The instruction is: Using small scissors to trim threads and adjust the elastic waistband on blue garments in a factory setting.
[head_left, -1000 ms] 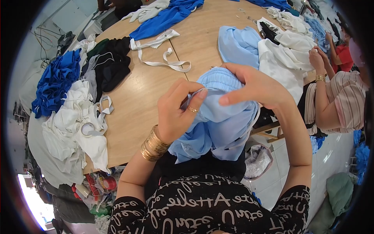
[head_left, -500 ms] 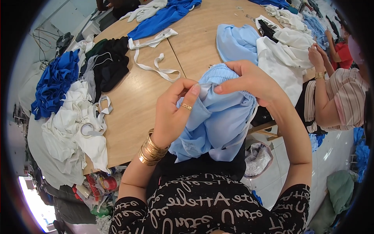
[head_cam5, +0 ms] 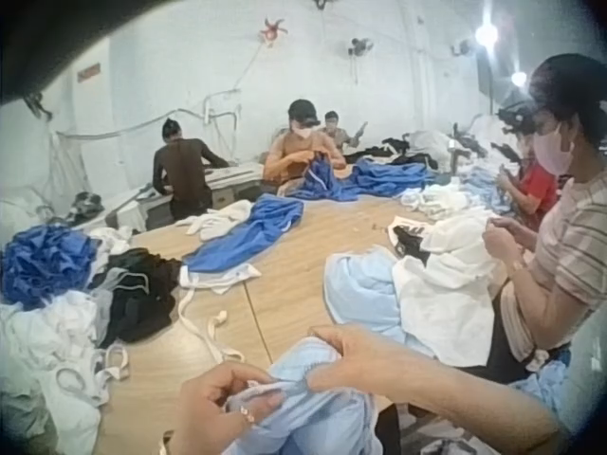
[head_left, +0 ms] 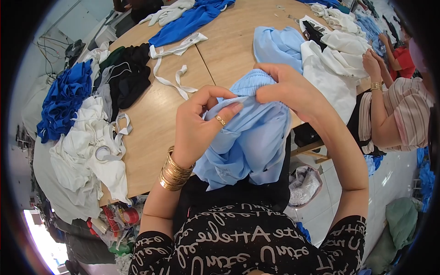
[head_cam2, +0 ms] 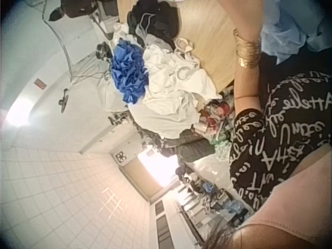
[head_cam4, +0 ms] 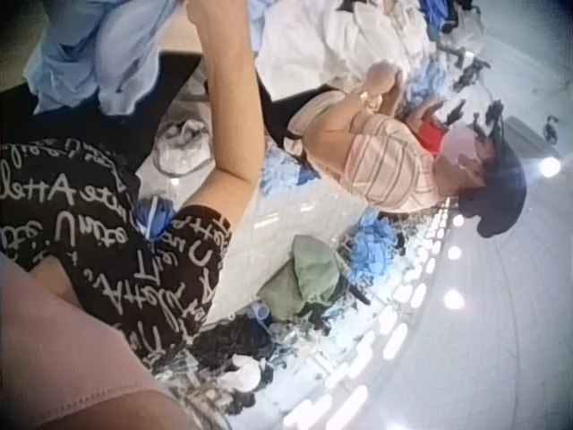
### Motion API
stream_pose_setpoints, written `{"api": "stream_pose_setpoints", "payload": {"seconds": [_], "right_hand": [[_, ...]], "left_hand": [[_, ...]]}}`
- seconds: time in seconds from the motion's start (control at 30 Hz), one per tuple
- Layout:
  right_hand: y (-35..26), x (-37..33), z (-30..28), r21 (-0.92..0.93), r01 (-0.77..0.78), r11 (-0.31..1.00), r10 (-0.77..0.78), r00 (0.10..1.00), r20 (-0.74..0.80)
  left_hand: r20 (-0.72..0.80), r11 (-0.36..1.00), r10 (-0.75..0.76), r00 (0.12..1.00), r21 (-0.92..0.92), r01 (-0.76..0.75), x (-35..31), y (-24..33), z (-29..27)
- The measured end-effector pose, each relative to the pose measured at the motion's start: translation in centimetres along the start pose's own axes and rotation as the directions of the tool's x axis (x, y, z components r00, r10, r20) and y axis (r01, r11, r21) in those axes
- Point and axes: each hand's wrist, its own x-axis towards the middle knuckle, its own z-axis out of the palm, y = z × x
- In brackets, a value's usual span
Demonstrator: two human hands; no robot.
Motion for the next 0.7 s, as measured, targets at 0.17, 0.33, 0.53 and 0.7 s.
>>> {"api": "stream_pose_setpoints", "payload": {"seconds": [0.17,0.33,0.53,0.7], "right_hand": [[-0.5,-0.1,0.6,-0.111,0.028,0.993,-0.031,0.999,-0.03],[-1.0,0.5,0.6,-0.178,0.028,0.984,-0.031,0.999,-0.016],[-2.2,0.3,0.5,-0.085,-0.023,0.996,0.019,0.999,-0.05],[-2.3,0.6,0.4,-0.016,-0.086,0.996,0.085,0.996,-0.04]], "left_hand": [[-0.094,0.983,0.105,0.99,0.163,-0.089,0.1,0.2,-0.1],[-0.074,0.992,0.048,0.996,-0.113,-0.056,0.4,0.4,-0.2],[0.03,0.96,-0.085,0.996,-0.266,0.09,0.9,1.2,-0.6],[0.041,0.952,-0.095,0.995,-0.287,0.103,1.0,1.6,-0.5]]}}
